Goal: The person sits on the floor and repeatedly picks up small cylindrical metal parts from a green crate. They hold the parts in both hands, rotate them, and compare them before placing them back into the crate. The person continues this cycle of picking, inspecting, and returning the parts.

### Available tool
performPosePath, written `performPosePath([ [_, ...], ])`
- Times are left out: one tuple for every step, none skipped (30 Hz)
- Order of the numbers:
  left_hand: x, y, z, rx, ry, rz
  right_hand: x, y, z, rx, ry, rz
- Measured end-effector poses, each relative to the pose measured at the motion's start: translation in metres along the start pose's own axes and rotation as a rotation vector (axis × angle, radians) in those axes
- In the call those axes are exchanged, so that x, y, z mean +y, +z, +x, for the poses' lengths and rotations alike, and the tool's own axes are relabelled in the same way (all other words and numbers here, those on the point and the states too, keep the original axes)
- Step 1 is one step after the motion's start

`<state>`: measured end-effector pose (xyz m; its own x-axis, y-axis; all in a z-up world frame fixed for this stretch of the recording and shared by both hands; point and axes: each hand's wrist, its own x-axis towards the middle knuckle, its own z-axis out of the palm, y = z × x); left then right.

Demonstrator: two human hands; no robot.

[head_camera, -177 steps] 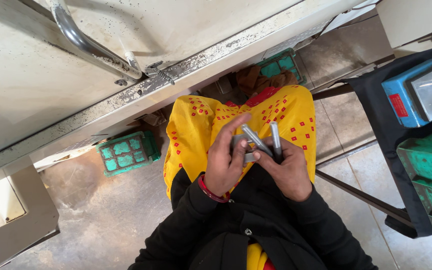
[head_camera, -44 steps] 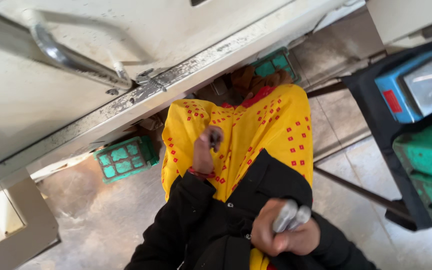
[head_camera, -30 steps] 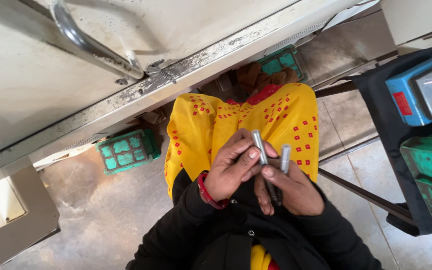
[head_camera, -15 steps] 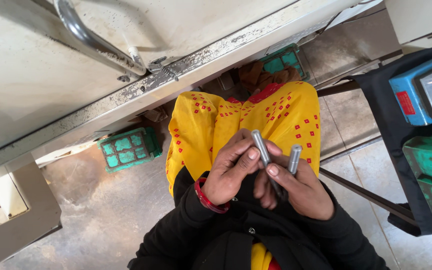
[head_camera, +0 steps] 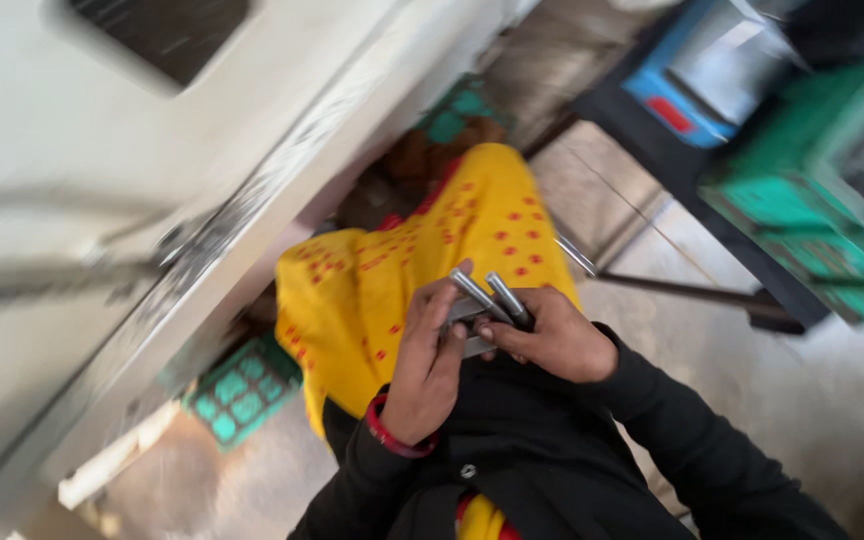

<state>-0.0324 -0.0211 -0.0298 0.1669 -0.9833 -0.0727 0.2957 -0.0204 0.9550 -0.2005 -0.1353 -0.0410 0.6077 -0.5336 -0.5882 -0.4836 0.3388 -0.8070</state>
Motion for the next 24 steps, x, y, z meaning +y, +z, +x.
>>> performPosePath([
  [0.001, 0.004, 0.004, -0.036, 0.015, 0.047, 0.006, -0.01, -0.003, -0.011, 0.001, 0.115],
  [0.003, 0.007, 0.008, -0.072, 0.032, 0.093, 0.013, -0.02, -0.008, -0.023, -0.003, 0.231],
  [0.006, 0.01, 0.012, -0.096, 0.053, 0.139, 0.019, -0.035, -0.013, 0.096, 0.003, 0.163],
  [0.009, 0.01, 0.018, -0.098, 0.03, 0.147, 0.024, -0.053, -0.021, 0.214, 0.014, 0.096],
  [0.013, 0.01, 0.023, -0.086, 0.009, 0.157, 0.03, -0.072, -0.03, 0.32, 0.028, 0.022],
  [0.016, 0.008, 0.028, -0.074, -0.011, 0.168, 0.037, -0.093, -0.044, 0.471, -0.026, 0.01],
  [0.021, 0.005, 0.031, -0.06, -0.016, 0.191, 0.043, -0.115, -0.06, 0.615, -0.081, -0.007],
  [0.025, -0.001, 0.034, -0.045, -0.021, 0.215, 0.05, -0.135, -0.074, 0.762, -0.189, 0.007],
  [0.029, -0.007, 0.037, -0.027, -0.025, 0.242, 0.058, -0.159, -0.082, 0.918, -0.227, 0.005],
  [0.032, -0.012, 0.039, -0.019, -0.027, 0.259, 0.069, -0.179, -0.102, 1.08, -0.119, -0.045],
  [0.034, -0.017, 0.041, -0.008, -0.026, 0.277, 0.08, -0.201, -0.116, 1.163, -0.217, -0.054],
  [0.035, -0.02, 0.041, 0.002, -0.025, 0.294, 0.094, -0.224, -0.126, 1.21, -0.279, 0.028],
  [0.034, -0.022, 0.041, 0.009, -0.05, 0.298, 0.107, -0.251, -0.137, 1.254, -0.339, 0.11],
  [0.033, -0.025, 0.042, 0.016, -0.074, 0.302, 0.122, -0.277, -0.145, 1.266, -0.335, 0.231],
  [0.031, -0.026, 0.044, 0.023, -0.097, 0.305, 0.139, -0.3, -0.147, 1.276, -0.332, 0.35],
  [0.029, -0.025, 0.045, 0.003, -0.106, 0.324, 0.156, -0.322, -0.15, 1.248, -0.361, 0.402],
  [0.027, -0.025, 0.046, -0.014, -0.117, 0.344, 0.172, -0.341, -0.151, 1.218, -0.389, 0.452],
  [0.025, -0.024, 0.046, -0.032, -0.129, 0.364, 0.188, -0.355, -0.153, 1.188, -0.416, 0.503],
  [0.023, -0.022, 0.047, -0.057, -0.111, 0.385, 0.202, -0.366, -0.152, 1.215, -0.367, 0.511],
  [0.022, -0.021, 0.047, -0.083, -0.094, 0.406, 0.213, -0.373, -0.152, 1.242, -0.317, 0.518],
  [0.021, -0.02, 0.047, -0.106, -0.077, 0.427, 0.219, -0.379, -0.15, 1.266, -0.268, 0.525],
  [0.021, -0.02, 0.048, -0.114, -0.087, 0.43, 0.224, -0.38, -0.148, 1.31, -0.268, 0.467],
  [0.021, -0.021, 0.048, -0.122, -0.098, 0.435, 0.227, -0.375, -0.146, 1.352, -0.266, 0.41],
  [0.022, -0.021, 0.047, -0.131, -0.109, 0.44, 0.227, -0.37, -0.145, 1.394, -0.265, 0.353],
])
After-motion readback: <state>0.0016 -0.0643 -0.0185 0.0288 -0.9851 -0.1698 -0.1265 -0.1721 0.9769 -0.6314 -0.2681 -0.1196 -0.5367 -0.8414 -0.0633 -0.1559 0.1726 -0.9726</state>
